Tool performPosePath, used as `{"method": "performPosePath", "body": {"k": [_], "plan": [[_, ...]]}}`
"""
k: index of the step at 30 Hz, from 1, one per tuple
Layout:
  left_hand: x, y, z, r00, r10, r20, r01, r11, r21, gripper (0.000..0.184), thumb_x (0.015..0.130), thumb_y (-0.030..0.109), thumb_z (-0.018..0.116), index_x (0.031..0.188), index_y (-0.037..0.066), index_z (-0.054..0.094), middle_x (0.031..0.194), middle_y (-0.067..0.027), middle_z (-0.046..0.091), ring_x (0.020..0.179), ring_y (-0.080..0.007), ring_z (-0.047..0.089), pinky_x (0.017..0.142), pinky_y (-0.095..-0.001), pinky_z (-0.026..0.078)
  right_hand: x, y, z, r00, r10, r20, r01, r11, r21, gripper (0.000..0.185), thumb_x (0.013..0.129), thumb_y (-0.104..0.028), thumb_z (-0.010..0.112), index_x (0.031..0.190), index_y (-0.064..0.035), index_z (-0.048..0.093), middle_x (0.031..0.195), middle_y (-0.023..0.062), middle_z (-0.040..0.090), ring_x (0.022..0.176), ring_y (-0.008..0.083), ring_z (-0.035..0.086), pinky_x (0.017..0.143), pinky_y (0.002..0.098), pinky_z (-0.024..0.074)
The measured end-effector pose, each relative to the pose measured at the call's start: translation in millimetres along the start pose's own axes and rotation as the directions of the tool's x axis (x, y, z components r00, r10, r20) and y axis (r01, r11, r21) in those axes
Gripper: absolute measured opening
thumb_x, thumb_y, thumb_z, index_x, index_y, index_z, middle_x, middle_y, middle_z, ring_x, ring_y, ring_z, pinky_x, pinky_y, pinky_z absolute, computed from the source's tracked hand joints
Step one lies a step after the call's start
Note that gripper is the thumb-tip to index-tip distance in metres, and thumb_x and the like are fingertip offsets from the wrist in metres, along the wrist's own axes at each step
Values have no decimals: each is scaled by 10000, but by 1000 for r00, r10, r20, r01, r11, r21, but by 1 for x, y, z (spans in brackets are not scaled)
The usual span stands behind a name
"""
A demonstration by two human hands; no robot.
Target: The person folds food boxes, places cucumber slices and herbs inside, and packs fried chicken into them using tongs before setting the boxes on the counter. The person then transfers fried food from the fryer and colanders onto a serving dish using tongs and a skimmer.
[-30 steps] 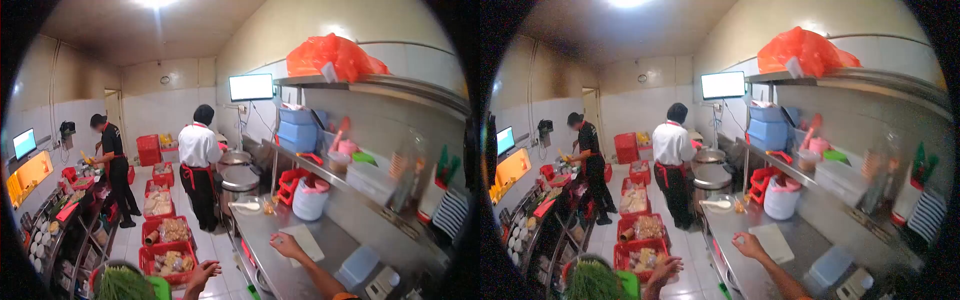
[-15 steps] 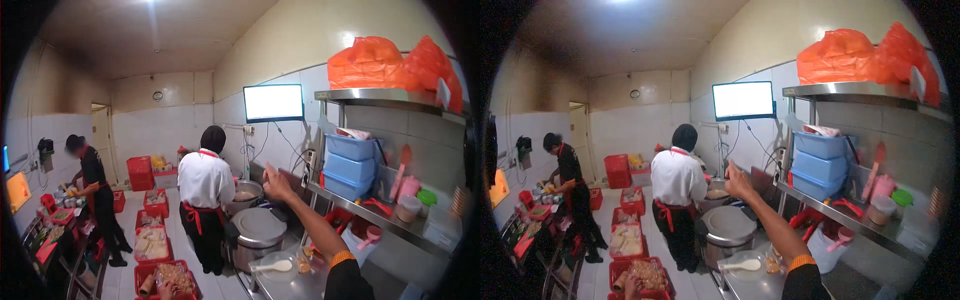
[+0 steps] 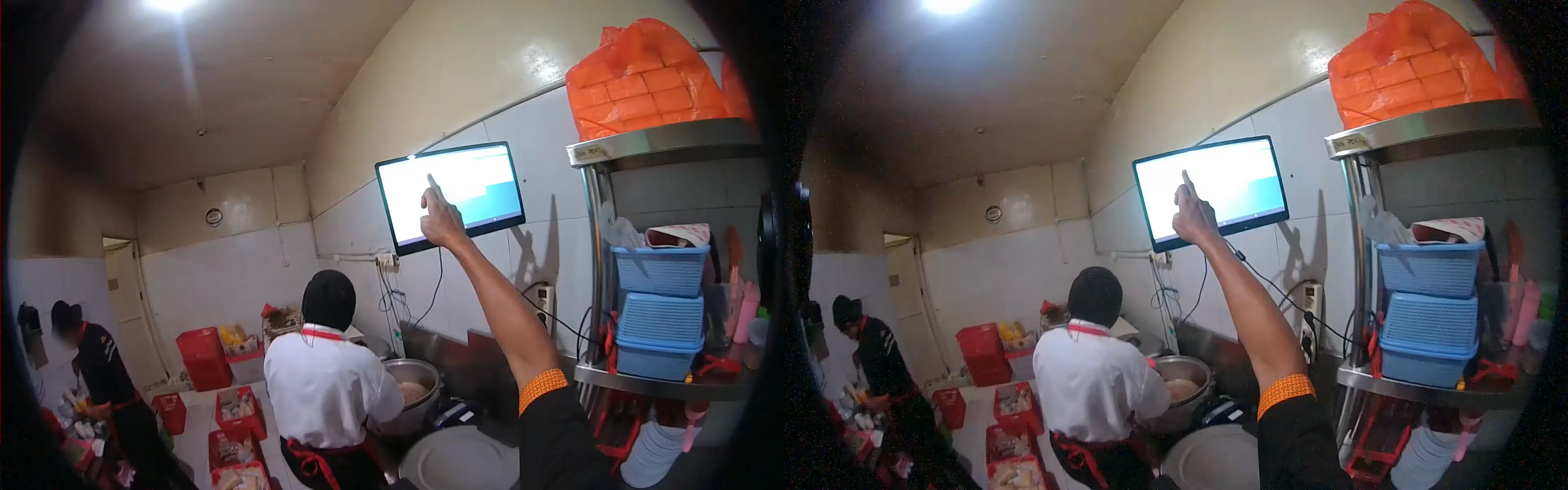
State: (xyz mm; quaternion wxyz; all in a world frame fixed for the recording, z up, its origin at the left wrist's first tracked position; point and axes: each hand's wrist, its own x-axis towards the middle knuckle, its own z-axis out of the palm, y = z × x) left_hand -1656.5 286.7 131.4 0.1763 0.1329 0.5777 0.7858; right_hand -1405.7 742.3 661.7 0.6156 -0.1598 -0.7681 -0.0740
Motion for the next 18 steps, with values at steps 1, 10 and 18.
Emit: {"method": "performPosePath", "body": {"k": [1, 10, 18], "plan": [[27, 10, 21, 999, 19, 29, -19, 1000, 16, 184, 877, 204, 485, 989, 84, 571, 850, -72, 604, 741, -184, 561, 626, -335, 462, 10, 6, 10, 1000, -1, -8, 1, 1000, 26, 225, 655, 3, 463, 862, -50, 391, 1408, 187, 242, 825, 389, 586, 707, 454, 474], [176, 70, 232, 917, 199, 346, -246, 964, 99, 181, 875, 207, 489, 975, 84, 577, 844, -67, 603, 736, -177, 559, 620, -328, 461, -7, 6, 27, 978, -93, -187, 113, 989, 96, 202, 644, 3, 463, 825, -47, 391, 1371, 184, 316, 690, 367, 607, 524, 403, 489], [160, 76, 340, 758, 281, 589, -425, 898, 117, 179, 873, 210, 492, 964, 84, 582, 839, -61, 602, 731, -171, 557, 615, -322, 460, -199, -71, -39, 962, -115, 249, 65, 978, 200, 173, 676, -4, 529, 841, -27, 482, 1271, 181, 416, 638, 237, 581, 548, 313, 458]]}}
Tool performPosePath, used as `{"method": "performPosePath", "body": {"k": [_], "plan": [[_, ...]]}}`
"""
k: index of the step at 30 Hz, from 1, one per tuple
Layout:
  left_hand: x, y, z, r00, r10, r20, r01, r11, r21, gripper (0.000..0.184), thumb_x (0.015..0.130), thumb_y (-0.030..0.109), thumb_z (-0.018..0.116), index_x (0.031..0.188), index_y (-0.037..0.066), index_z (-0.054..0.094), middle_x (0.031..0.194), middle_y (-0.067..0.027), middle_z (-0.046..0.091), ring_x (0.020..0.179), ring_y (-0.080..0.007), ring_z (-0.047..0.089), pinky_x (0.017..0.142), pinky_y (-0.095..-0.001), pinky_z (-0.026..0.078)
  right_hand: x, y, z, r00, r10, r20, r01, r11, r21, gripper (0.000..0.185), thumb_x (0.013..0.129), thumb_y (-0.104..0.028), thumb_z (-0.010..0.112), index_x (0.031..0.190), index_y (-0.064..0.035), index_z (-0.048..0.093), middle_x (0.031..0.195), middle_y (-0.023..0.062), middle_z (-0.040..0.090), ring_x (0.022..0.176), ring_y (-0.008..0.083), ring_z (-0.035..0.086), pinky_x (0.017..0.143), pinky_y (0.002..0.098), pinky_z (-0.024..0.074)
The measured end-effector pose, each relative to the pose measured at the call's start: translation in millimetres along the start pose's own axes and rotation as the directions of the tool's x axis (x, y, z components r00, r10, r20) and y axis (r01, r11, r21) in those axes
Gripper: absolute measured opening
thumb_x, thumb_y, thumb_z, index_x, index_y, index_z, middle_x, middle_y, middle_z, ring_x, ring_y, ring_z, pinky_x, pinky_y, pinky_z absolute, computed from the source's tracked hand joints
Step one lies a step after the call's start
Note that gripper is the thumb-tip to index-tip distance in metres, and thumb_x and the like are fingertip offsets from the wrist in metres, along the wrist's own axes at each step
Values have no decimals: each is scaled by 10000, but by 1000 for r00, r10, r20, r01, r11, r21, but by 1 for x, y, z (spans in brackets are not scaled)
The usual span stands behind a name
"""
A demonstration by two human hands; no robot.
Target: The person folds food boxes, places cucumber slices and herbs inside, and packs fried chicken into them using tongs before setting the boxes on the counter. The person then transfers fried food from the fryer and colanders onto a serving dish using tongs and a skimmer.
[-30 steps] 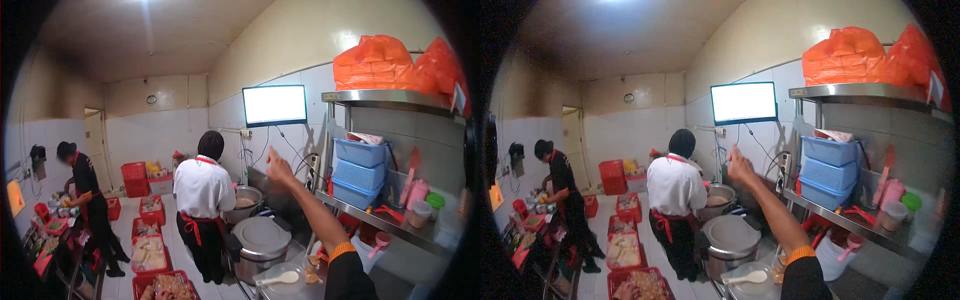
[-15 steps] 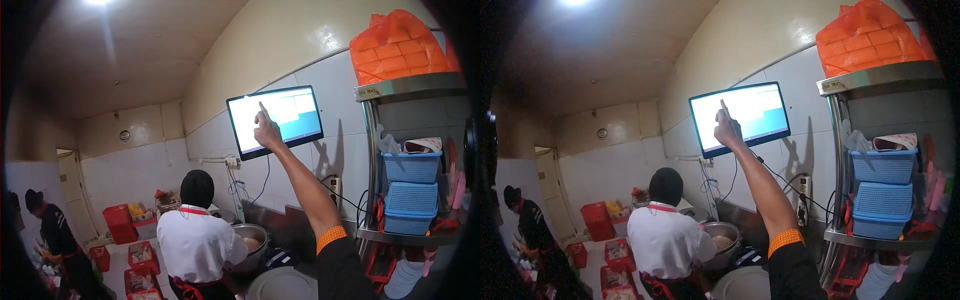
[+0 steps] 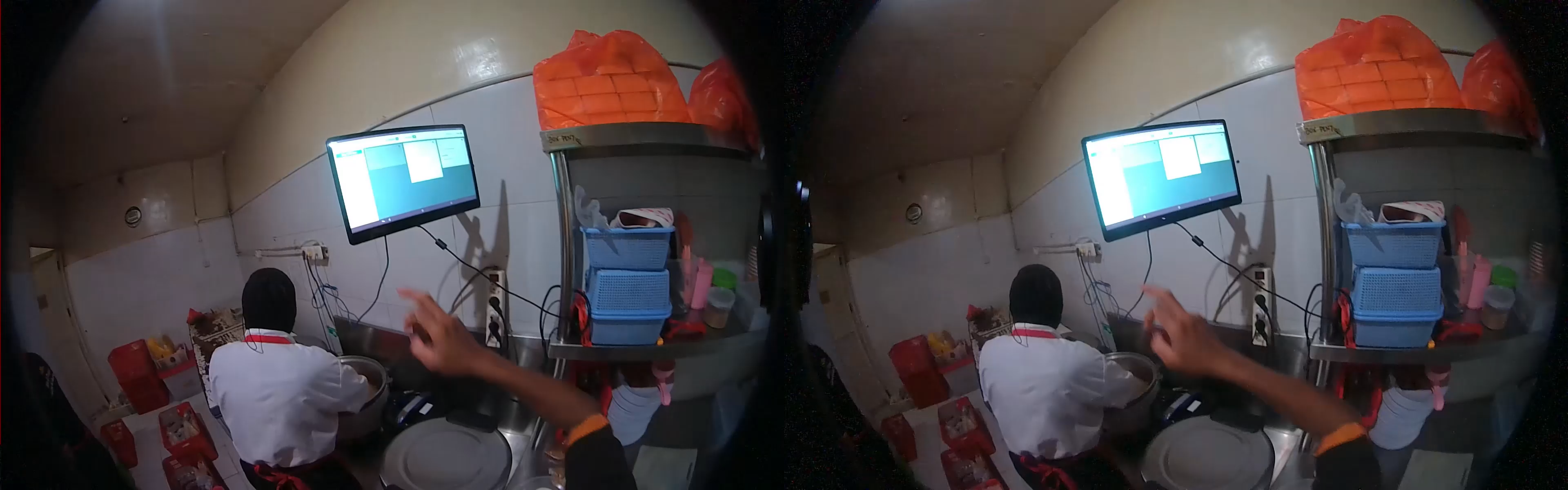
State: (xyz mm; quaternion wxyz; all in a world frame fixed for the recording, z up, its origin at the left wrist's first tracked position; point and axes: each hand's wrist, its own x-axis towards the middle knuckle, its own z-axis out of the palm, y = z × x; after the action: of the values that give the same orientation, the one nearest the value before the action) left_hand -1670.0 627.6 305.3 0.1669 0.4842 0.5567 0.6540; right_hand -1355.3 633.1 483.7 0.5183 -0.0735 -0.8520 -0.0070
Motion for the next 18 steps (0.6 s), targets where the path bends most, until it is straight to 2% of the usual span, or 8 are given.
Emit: {"method": "performPosePath", "body": {"k": [3, 5, 7, 9, 11, 13, 15, 18], "plan": [[-12, 12, 33, 993, 65, 100, -70, 996, 52, 178, 873, 211, 493, 959, 84, 584, 837, -60, 601, 729, -169, 557, 613, -319, 459, -84, -56, -28, 955, 158, 249, -173, 984, 39, 176, 751, -76, 559, 911, -32, 502, 1229, 140, 442, 732, 294, 614, 601, 354, 498], [-37, 15, 56, 977, 92, 191, -110, 990, 88, 178, 872, 212, 494, 956, 84, 585, 836, -58, 601, 728, -167, 556, 612, -318, 459, -141, -81, -46, 917, 230, 325, -256, 966, 40, 237, 767, -122, 586, 975, -27, 521, 1216, 122, 461, 750, 257, 624, 617, 322, 509], [-76, 13, 80, 943, 89, 321, -131, 985, 111, 177, 872, 212, 495, 953, 84, 587, 834, -57, 601, 727, -166, 556, 610, -316, 459, -184, -117, -80, 794, 441, 419, -507, 860, 57, 271, 797, -174, 596, 1024, -32, 552, 1112, 121, 537, 774, 218, 627, 662, 307, 507], [-128, 4, 102, 871, 62, 487, -135, 984, 117, 177, 872, 213, 496, 950, 84, 588, 833, -56, 601, 725, -164, 556, 609, -315, 459, -234, -142, -110, 728, 550, 410, -616, 786, 40, 286, 792, -124, 627, 1060, -42, 565, 1069, 80, 572, 728, 156, 623, 657, 259, 509], [-190, -8, 124, 762, 7, 647, -119, 985, 129, 177, 871, 214, 496, 947, 84, 589, 832, -54, 601, 724, -163, 555, 608, -313, 459, -268, -173, -153, 640, 677, 363, -693, 713, -108, 353, 822, -146, 585, 1122, 29, 518, 1083, 193, 578, 1030, 266, 548, 851, 349, 426], [-259, -23, 144, 614, -59, 787, -83, 987, 139, 176, 871, 214, 497, 944, 84, 591, 830, -53, 600, 723, -161, 555, 606, -312, 458, -328, -184, -178, 686, 706, 177, -706, 704, -75, 235, 811, -97, 590, 1031, -16, 570, 978, 158, 610, 898, 217, 588, 769, 312, 448], [-330, -40, 162, 434, -130, 892, -50, 985, 167, 176, 870, 215, 498, 941, 84, 592, 829, -52, 600, 722, -160, 555, 605, -310, 458, -331, -222, -231, 359, 888, 287, -894, 416, -167, 151, 813, -88, 585, 950, -25, 585, 818, 122, 607, 716, 173, 575, 653, 275, 447], [-432, -57, 189, 172, -212, 962, -25, 975, 219, 176, 870, 216, 499, 937, 84, 594, 827, -50, 600, 720, -157, 554, 603, -308, 458, -377, -249, -293, 414, 881, 230, -890, 445, -102, 127, 819, -89, 580, 933, -34, 587, 717, 76, 575, 610, 138, 526, 580, 268, 433]]}}
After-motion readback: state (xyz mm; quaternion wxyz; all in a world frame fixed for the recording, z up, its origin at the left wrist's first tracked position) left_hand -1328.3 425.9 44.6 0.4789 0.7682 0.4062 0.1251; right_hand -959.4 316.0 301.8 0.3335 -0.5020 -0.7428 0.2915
